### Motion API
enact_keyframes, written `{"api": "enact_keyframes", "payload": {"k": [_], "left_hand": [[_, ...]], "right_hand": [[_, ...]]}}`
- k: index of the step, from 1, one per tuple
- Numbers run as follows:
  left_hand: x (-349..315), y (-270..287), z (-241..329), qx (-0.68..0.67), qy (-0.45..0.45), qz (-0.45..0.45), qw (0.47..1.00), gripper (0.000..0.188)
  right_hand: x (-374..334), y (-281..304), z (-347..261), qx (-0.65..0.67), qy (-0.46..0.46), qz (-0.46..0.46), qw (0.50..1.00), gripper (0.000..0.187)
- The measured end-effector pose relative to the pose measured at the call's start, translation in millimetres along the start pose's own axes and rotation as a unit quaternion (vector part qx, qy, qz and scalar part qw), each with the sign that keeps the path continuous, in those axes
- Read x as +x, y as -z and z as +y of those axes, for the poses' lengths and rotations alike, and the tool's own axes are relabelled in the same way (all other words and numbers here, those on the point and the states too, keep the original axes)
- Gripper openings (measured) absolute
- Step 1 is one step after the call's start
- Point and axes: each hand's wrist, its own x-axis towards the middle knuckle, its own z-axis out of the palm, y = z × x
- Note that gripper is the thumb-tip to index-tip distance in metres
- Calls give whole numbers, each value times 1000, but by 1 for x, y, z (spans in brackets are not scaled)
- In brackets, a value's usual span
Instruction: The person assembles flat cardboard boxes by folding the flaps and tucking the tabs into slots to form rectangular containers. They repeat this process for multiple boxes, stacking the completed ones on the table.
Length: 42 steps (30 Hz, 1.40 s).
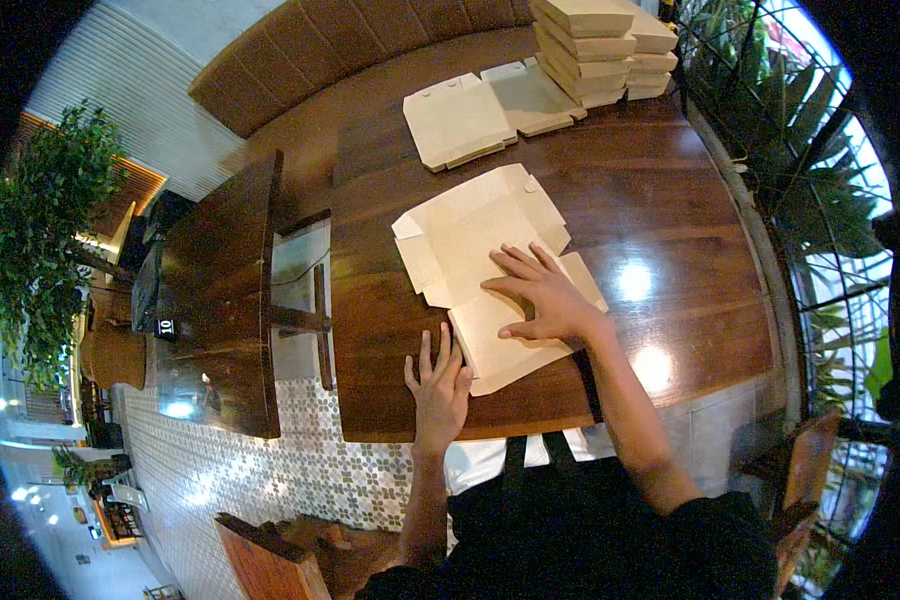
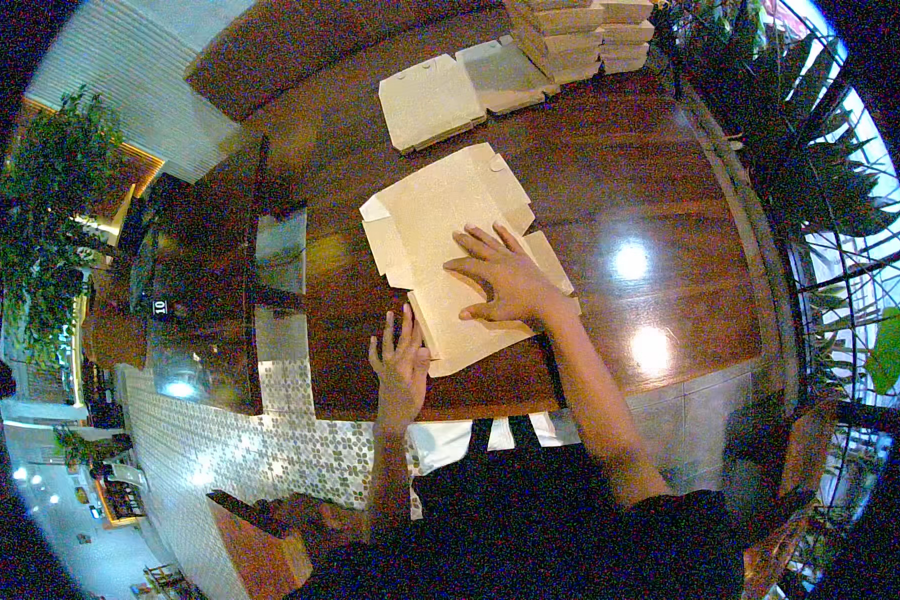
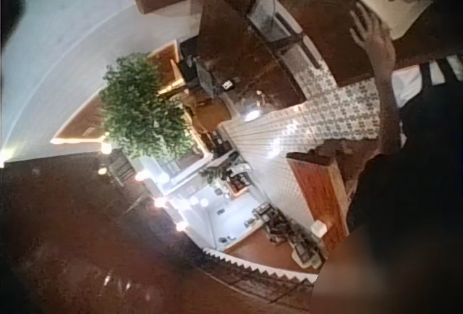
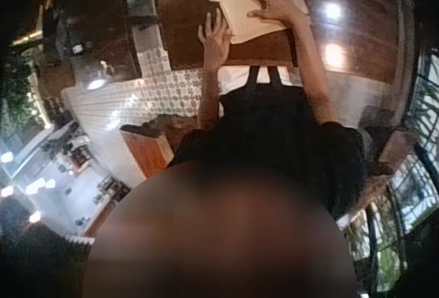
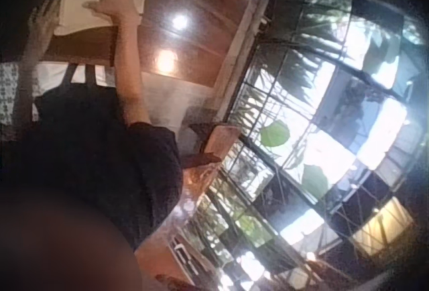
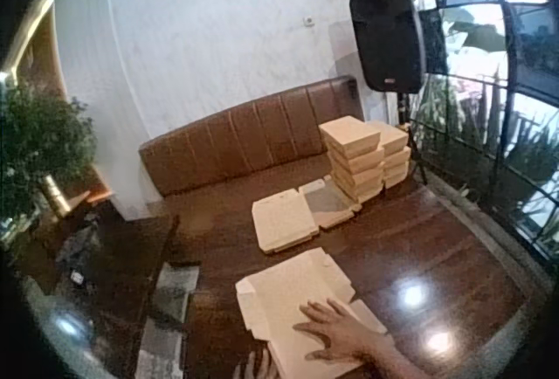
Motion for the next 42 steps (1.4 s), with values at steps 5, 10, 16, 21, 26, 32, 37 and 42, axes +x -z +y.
{"api": "enact_keyframes", "payload": {"k": [5,10,16,21,26,32,37,42], "left_hand": [[14,14,-11,10,17,-11,1000,61],[32,9,3,-33,39,91,995,61],[40,-1,17,36,85,79,993,80],[39,0,17,20,123,72,990,115],[37,3,16,-13,135,63,989,135],[35,-2,11,12,117,49,992,144],[37,-5,9,13,130,35,991,146],[28,-2,7,-19,78,29,996,143]], "right_hand": [[3,2,-1,11,-3,-11,1000,84],[3,3,1,-5,12,-17,1000,82],[4,2,-7,-7,-8,0,1000,77],[20,-23,-42,35,-20,75,996,78],[31,-43,-61,26,-115,47,992,90],[38,-51,-67,20,-160,109,981,79],[43,-61,-70,-9,-162,164,973,59],[43,-59,-55,59,-127,163,977,49]]}}
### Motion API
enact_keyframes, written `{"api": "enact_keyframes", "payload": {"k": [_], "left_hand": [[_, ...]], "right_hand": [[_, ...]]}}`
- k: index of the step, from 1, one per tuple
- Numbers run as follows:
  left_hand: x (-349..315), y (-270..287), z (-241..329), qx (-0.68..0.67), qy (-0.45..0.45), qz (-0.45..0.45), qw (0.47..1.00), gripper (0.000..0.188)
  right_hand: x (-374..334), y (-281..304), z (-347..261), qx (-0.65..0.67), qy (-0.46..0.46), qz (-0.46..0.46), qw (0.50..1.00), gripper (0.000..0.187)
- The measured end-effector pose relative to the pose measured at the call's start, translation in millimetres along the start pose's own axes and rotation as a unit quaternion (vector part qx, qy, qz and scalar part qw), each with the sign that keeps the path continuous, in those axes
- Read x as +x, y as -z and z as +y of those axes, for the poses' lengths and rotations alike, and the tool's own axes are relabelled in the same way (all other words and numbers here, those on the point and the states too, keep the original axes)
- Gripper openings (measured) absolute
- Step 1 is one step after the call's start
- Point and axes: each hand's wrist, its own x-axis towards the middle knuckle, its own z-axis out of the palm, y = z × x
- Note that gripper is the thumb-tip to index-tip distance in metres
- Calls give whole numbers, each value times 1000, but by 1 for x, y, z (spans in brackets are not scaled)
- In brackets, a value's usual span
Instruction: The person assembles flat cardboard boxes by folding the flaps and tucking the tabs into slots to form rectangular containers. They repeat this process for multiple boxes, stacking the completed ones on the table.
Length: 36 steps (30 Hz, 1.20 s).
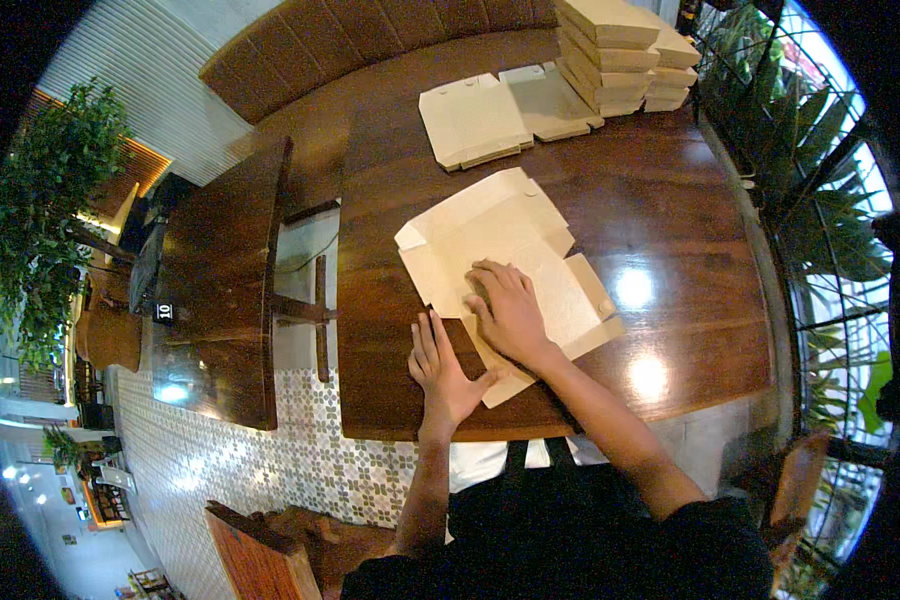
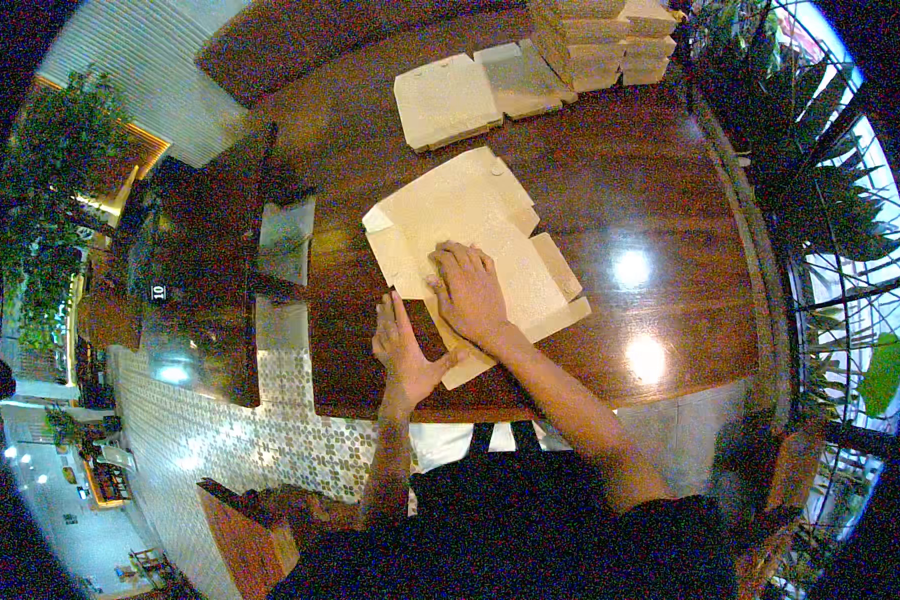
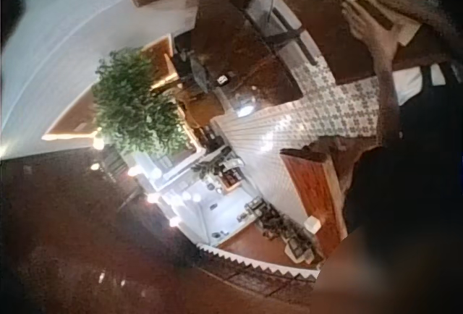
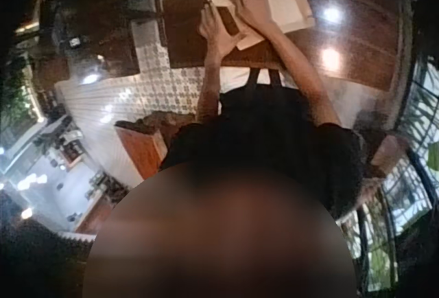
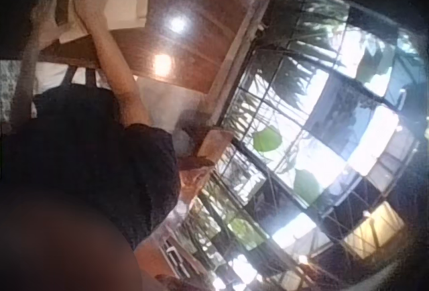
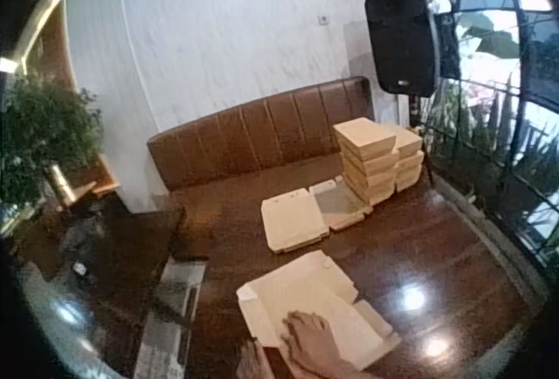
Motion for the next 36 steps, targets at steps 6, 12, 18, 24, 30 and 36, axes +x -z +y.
{"api": "enact_keyframes", "payload": {"k": [6,12,18,24,30,36], "left_hand": [[-4,19,-17,-353,63,50,932,77],[-1,24,-9,-301,62,42,951,63],[16,8,2,-113,-119,112,980,56],[14,-2,4,-51,-81,80,992,59],[1,-10,10,-82,-62,80,992,68],[0,-7,13,-60,-56,62,995,71]], "right_hand": [[-5,25,21,77,104,-83,988,69],[-11,22,10,-53,143,-103,983,112],[-10,19,21,-2,163,-90,983,96],[2,14,21,165,1,-41,985,77],[29,18,10,-45,50,-41,997,81],[51,10,-2,-90,-34,-53,994,78]]}}
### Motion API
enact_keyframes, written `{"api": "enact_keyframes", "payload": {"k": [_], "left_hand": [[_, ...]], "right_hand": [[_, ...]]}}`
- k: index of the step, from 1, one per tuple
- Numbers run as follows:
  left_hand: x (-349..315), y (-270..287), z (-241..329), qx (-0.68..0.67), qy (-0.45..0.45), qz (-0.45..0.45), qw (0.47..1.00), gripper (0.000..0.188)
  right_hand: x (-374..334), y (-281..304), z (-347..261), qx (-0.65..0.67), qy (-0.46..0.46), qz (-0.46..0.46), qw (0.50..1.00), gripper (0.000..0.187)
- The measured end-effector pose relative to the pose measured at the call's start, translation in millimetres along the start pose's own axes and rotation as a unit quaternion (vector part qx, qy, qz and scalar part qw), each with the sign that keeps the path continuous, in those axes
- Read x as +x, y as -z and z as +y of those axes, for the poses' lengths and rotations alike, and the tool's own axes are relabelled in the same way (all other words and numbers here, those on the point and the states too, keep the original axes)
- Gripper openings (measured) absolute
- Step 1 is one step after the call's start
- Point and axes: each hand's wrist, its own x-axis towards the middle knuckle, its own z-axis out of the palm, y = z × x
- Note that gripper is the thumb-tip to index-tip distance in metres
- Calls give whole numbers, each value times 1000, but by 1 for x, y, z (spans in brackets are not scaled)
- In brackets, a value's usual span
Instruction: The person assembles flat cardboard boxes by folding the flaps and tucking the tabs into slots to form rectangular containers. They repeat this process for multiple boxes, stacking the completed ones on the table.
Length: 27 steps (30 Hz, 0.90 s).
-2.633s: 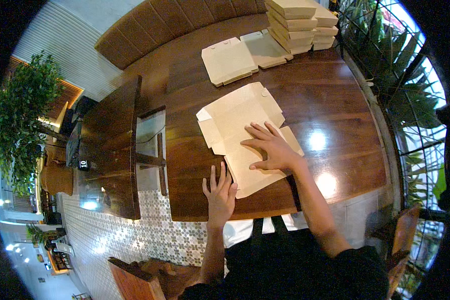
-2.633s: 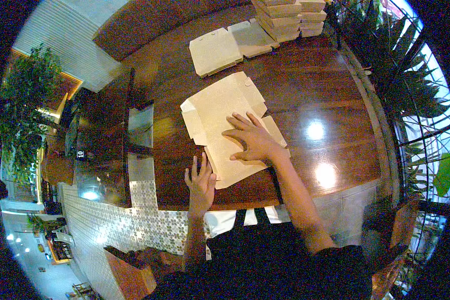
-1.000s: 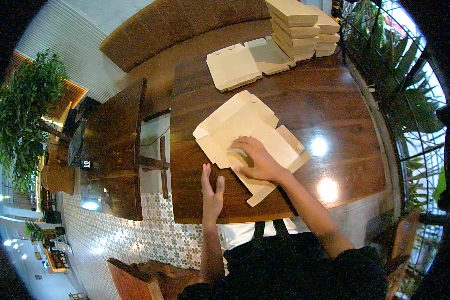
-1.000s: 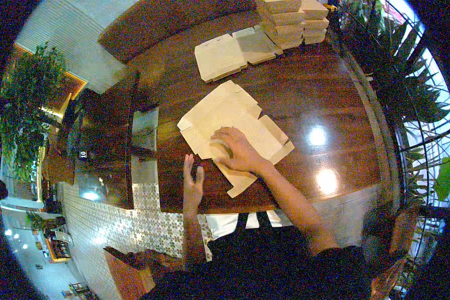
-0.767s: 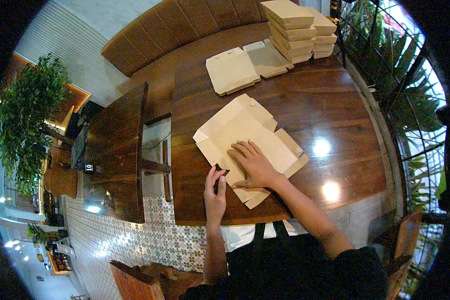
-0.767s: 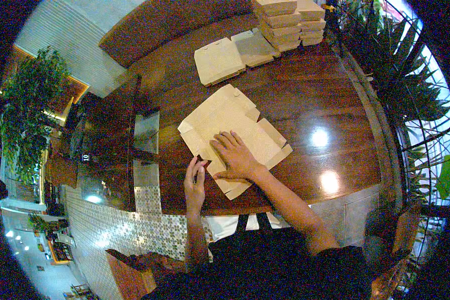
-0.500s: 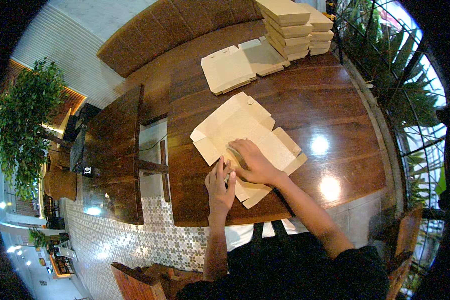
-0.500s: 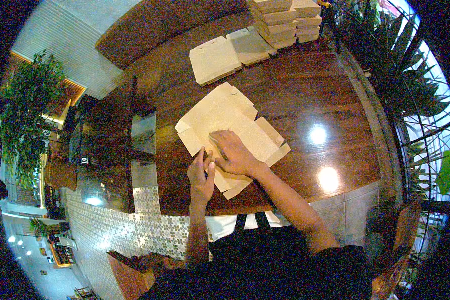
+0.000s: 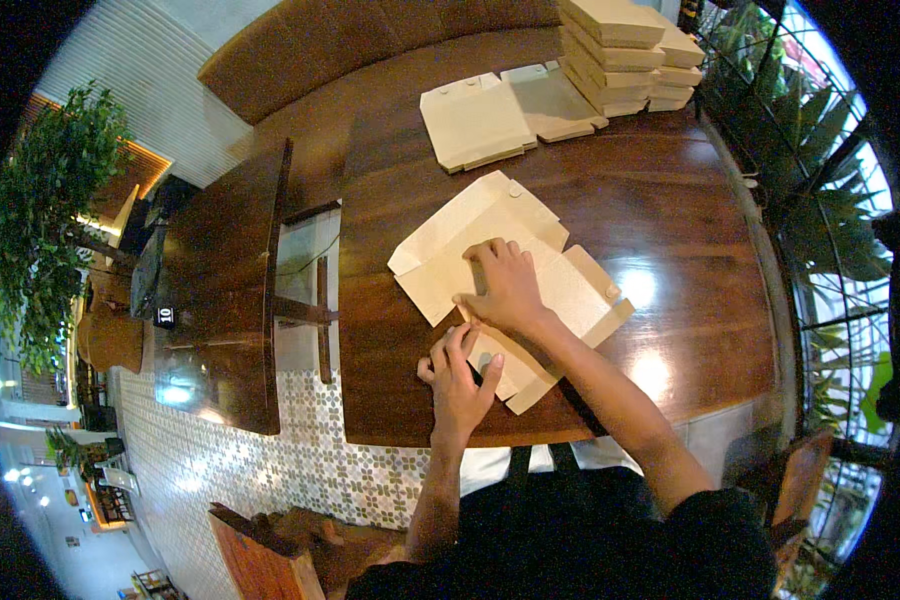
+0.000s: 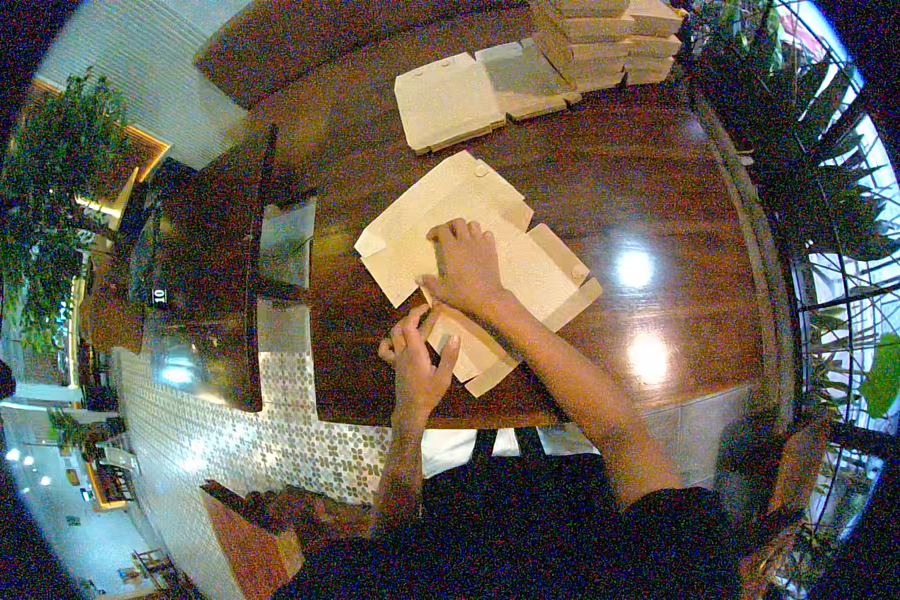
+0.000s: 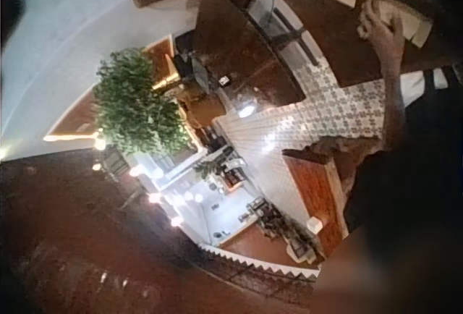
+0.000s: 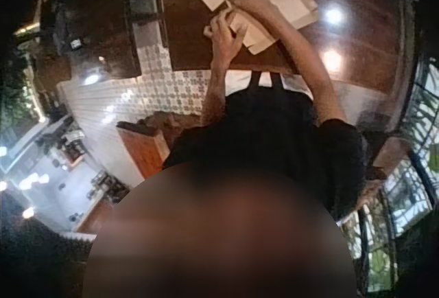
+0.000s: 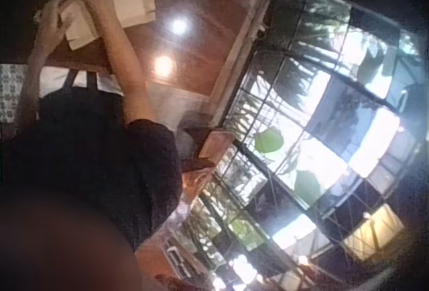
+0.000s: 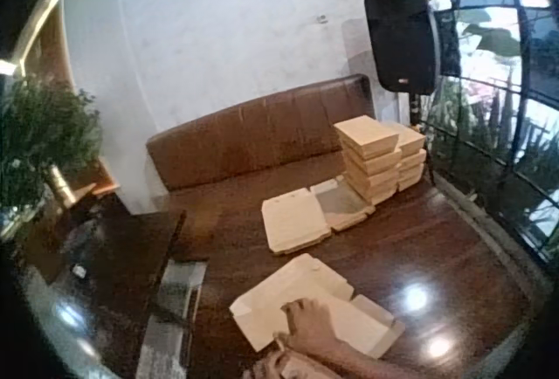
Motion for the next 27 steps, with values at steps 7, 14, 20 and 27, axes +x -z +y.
{"api": "enact_keyframes", "payload": {"k": [7,14,20,27], "left_hand": [[-2,0,-8,-1,-25,4,1000,58],[15,8,-18,-300,184,194,916,68],[47,22,-20,-303,136,120,936,87],[59,14,-42,26,-26,23,999,71]], "right_hand": [[-2,-5,5,1,21,41,999,58],[4,-7,23,221,-11,58,973,47],[-10,2,20,19,181,-15,983,98],[-11,-3,25,35,165,-42,985,88]]}}
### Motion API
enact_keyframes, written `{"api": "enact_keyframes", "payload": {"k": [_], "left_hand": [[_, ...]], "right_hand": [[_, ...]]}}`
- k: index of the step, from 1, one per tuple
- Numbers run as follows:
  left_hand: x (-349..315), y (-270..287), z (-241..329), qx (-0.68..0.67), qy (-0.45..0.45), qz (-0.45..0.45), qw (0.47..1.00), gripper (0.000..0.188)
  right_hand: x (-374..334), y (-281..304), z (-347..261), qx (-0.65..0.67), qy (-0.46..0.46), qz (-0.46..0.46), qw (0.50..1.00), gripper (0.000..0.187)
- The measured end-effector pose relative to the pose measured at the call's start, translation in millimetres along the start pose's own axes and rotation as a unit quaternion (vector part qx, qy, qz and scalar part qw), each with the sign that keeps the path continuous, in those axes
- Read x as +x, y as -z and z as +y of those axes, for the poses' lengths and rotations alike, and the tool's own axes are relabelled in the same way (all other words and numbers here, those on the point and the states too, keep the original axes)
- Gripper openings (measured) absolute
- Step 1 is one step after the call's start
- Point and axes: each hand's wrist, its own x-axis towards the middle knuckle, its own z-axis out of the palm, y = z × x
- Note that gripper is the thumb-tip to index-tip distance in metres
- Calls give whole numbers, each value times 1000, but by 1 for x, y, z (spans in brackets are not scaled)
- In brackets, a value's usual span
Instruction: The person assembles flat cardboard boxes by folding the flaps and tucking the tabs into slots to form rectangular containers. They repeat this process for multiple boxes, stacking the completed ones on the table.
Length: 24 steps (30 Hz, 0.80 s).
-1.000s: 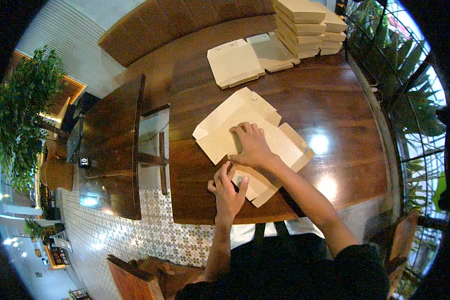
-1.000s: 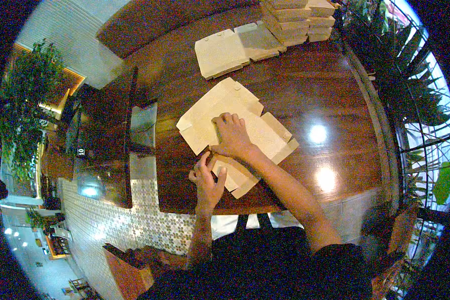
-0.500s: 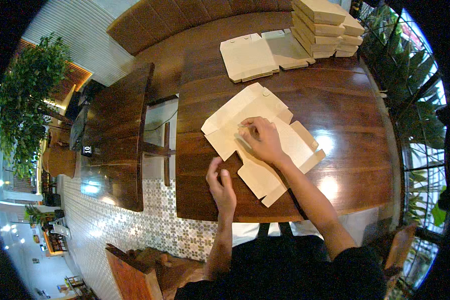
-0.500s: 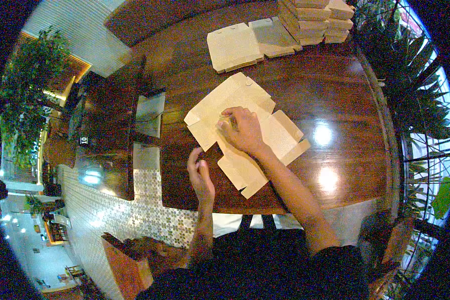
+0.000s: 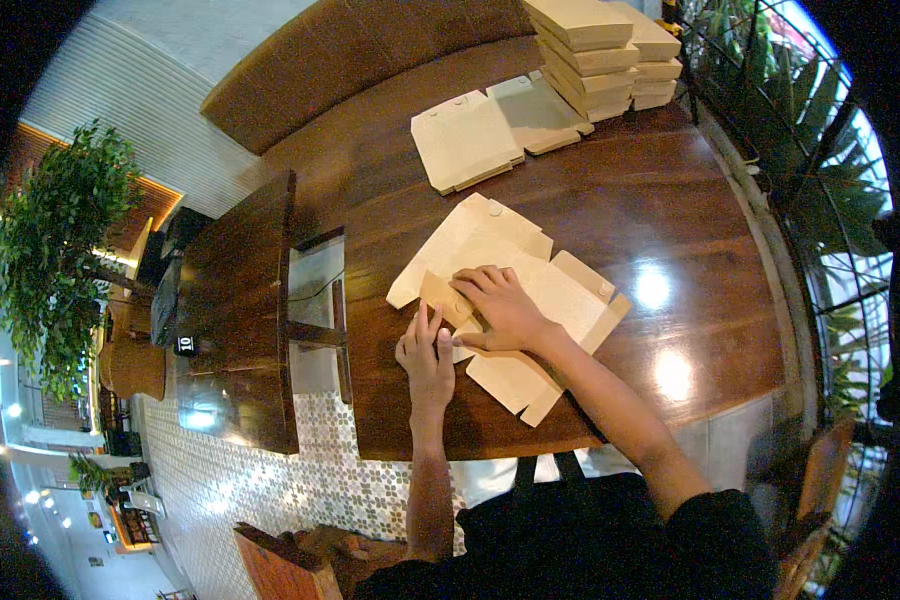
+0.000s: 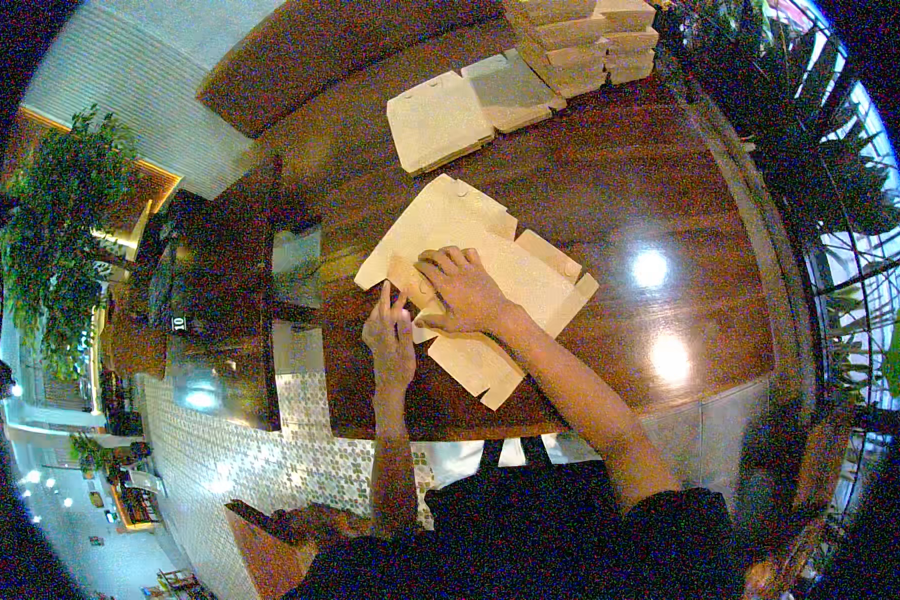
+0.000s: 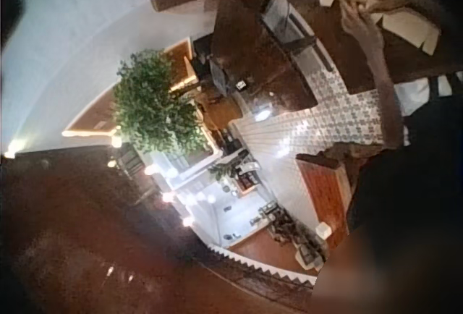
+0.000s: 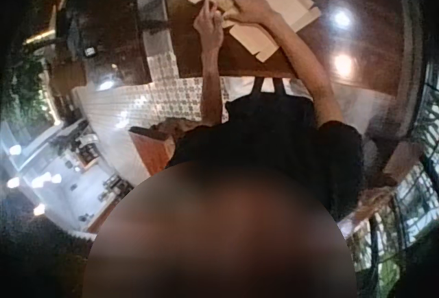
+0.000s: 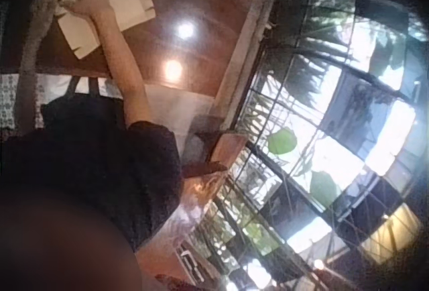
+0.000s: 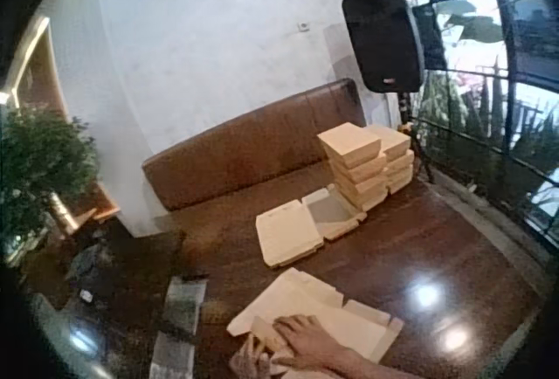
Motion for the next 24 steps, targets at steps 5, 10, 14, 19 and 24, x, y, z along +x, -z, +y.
{"api": "enact_keyframes", "payload": {"k": [5,10,14,19,24], "left_hand": [[-4,-6,-7,-2,0,17,1000,63],[2,-6,-11,-17,5,45,999,60],[5,0,-15,5,-11,16,1000,60],[7,5,-18,80,-17,-14,997,61],[19,4,-20,213,-56,-3,976,60]], "right_hand": [[0,-4,2,23,9,21,999,76],[1,-11,-3,-67,29,58,996,77],[4,-15,-8,-31,-74,73,994,86],[12,-18,-14,-32,-130,85,987,100],[14,-16,-15,-34,-141,93,985,105]]}}
